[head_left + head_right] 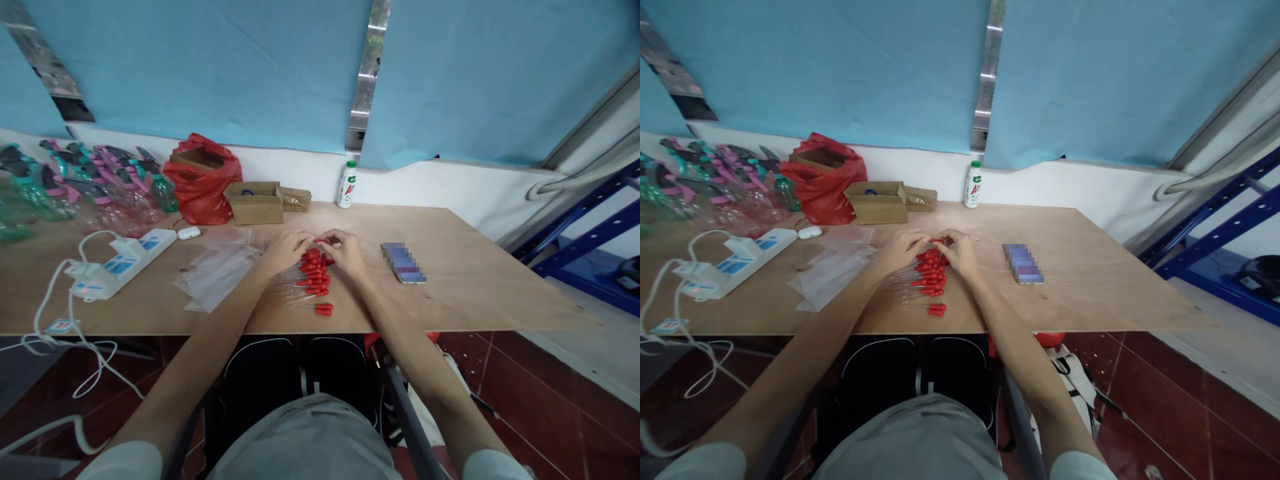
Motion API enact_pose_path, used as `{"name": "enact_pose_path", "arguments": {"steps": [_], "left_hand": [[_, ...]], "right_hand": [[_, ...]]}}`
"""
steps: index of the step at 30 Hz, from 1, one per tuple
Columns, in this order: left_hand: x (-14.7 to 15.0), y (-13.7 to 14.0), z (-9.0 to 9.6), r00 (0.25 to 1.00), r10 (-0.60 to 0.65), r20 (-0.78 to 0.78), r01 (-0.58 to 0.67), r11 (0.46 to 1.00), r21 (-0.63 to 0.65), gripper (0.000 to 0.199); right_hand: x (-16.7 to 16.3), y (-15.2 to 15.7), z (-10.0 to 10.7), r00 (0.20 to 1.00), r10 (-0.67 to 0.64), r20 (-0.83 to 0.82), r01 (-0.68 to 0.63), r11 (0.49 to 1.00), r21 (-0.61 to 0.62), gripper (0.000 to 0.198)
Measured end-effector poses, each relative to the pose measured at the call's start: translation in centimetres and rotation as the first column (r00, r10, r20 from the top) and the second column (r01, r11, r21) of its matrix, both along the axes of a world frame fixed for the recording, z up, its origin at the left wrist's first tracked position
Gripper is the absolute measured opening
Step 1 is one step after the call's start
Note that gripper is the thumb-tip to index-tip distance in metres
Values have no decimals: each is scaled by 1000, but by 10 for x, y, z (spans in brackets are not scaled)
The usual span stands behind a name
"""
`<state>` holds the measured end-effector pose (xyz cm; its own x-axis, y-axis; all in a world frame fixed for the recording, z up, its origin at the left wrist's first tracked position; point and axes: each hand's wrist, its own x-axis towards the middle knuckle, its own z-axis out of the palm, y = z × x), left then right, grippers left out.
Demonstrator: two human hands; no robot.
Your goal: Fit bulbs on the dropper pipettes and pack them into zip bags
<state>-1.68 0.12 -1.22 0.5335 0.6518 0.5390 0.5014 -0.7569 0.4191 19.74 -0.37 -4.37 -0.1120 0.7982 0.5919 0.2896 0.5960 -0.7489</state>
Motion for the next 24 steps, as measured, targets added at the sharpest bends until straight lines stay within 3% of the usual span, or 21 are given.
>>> {"name": "enact_pose_path", "arguments": {"steps": [9,15,24], "left_hand": [[3,11,-12,971,-27,238,81,972,-221,23],[-1,13,-13,954,-74,292,174,926,-334,25],[-2,13,-13,952,-70,297,180,914,-364,21]], "right_hand": [[3,0,0,999,4,52,-7,998,57,21],[3,-3,3,991,-7,134,-14,987,159,18],[5,-6,9,985,42,165,-71,982,173,26]]}}
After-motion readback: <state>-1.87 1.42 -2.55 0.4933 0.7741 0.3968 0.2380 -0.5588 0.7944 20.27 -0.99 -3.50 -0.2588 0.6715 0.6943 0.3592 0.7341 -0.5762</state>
